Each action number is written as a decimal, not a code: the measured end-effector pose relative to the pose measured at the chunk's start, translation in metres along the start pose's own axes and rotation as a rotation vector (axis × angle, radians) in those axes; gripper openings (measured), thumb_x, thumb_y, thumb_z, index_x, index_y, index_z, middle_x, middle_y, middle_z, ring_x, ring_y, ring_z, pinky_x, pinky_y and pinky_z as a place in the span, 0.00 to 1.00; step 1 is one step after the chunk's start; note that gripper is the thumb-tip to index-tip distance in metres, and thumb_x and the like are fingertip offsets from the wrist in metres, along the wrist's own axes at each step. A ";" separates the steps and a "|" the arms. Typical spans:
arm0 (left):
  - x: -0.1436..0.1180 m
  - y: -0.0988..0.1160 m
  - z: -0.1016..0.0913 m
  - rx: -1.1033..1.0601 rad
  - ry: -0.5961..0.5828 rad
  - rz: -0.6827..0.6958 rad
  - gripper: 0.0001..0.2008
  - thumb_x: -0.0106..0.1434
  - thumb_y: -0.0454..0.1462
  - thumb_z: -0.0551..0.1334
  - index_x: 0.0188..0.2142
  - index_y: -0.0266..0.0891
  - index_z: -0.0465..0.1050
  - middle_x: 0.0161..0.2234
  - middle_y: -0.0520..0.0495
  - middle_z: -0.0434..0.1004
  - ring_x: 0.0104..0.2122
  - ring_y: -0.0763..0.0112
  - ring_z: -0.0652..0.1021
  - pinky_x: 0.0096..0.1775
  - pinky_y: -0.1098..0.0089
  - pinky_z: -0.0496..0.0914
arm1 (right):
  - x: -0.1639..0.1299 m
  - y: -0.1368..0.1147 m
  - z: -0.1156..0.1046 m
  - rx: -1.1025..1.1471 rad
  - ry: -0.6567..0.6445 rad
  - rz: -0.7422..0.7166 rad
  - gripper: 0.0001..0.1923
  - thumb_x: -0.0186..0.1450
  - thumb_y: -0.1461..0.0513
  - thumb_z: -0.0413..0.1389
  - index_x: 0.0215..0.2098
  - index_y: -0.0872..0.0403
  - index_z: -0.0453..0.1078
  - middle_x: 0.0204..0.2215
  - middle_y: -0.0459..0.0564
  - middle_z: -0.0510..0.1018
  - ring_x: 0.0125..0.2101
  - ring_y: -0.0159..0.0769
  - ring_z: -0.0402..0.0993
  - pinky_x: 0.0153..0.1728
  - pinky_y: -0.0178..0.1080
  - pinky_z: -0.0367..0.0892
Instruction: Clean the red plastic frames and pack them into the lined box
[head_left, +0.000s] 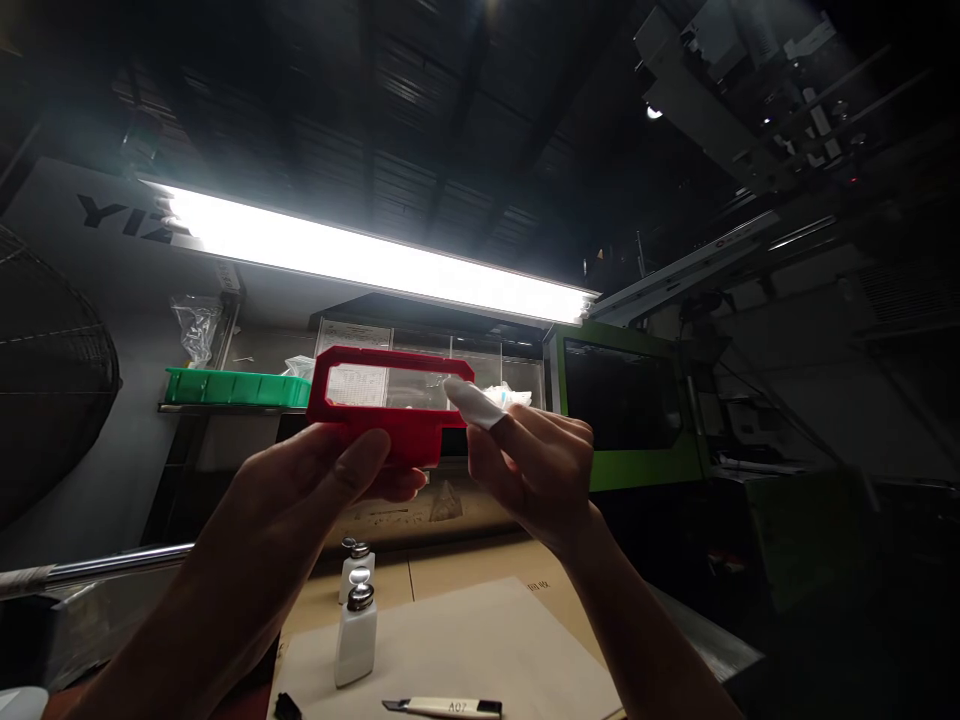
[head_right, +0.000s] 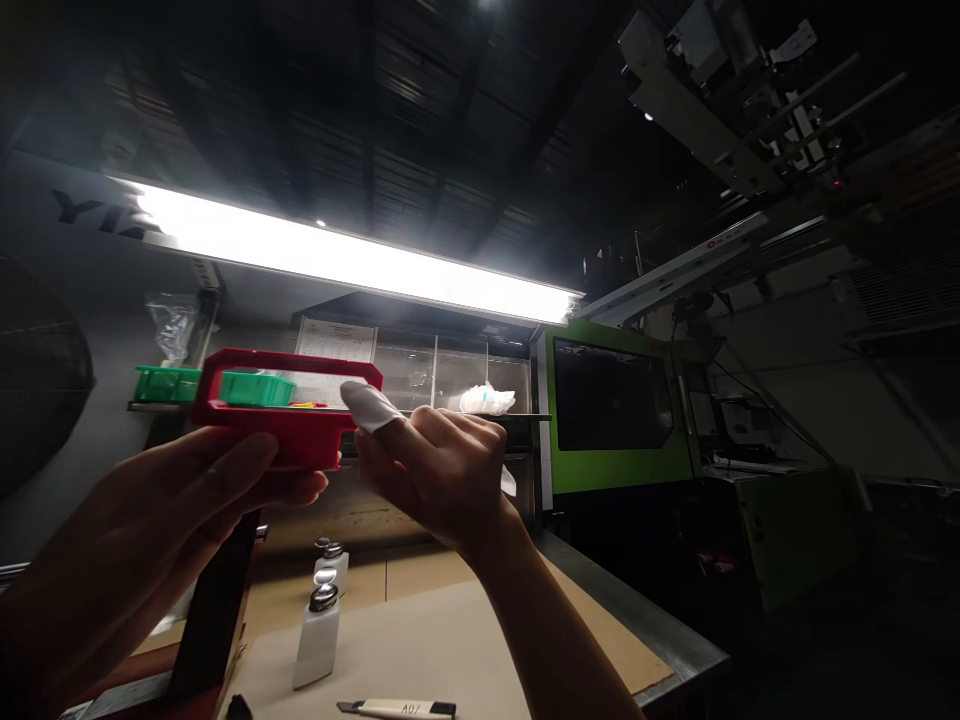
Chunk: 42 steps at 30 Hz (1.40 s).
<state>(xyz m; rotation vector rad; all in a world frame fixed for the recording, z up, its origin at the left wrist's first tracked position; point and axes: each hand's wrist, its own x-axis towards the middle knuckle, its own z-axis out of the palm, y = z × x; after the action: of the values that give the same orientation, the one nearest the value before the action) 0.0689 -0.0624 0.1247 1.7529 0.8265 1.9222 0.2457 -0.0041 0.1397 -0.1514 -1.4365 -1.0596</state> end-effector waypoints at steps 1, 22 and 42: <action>0.000 -0.001 0.000 0.000 0.000 -0.001 0.19 0.51 0.52 0.65 0.37 0.44 0.77 0.33 0.50 0.82 0.33 0.62 0.80 0.37 0.66 0.72 | 0.000 0.001 0.001 -0.004 -0.004 0.021 0.15 0.66 0.62 0.49 0.48 0.45 0.72 0.14 0.39 0.60 0.15 0.27 0.52 0.19 0.34 0.53; 0.001 -0.007 -0.005 0.004 -0.011 -0.002 0.21 0.49 0.54 0.65 0.37 0.46 0.77 0.33 0.50 0.82 0.34 0.62 0.80 0.36 0.68 0.74 | 0.007 -0.009 0.000 -0.045 0.132 -0.049 0.12 0.66 0.65 0.50 0.44 0.54 0.74 0.12 0.38 0.57 0.14 0.26 0.49 0.17 0.32 0.52; 0.000 -0.011 -0.009 0.000 -0.035 0.011 0.17 0.50 0.53 0.65 0.36 0.48 0.77 0.33 0.51 0.82 0.35 0.63 0.79 0.36 0.68 0.76 | 0.005 -0.033 0.002 -0.049 0.086 -0.108 0.13 0.65 0.64 0.51 0.28 0.56 0.75 0.11 0.37 0.55 0.14 0.25 0.47 0.16 0.32 0.50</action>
<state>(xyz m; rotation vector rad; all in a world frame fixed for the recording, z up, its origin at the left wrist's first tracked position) 0.0588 -0.0556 0.1164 1.7899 0.8063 1.8928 0.2213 -0.0234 0.1281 -0.0627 -1.3544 -1.1764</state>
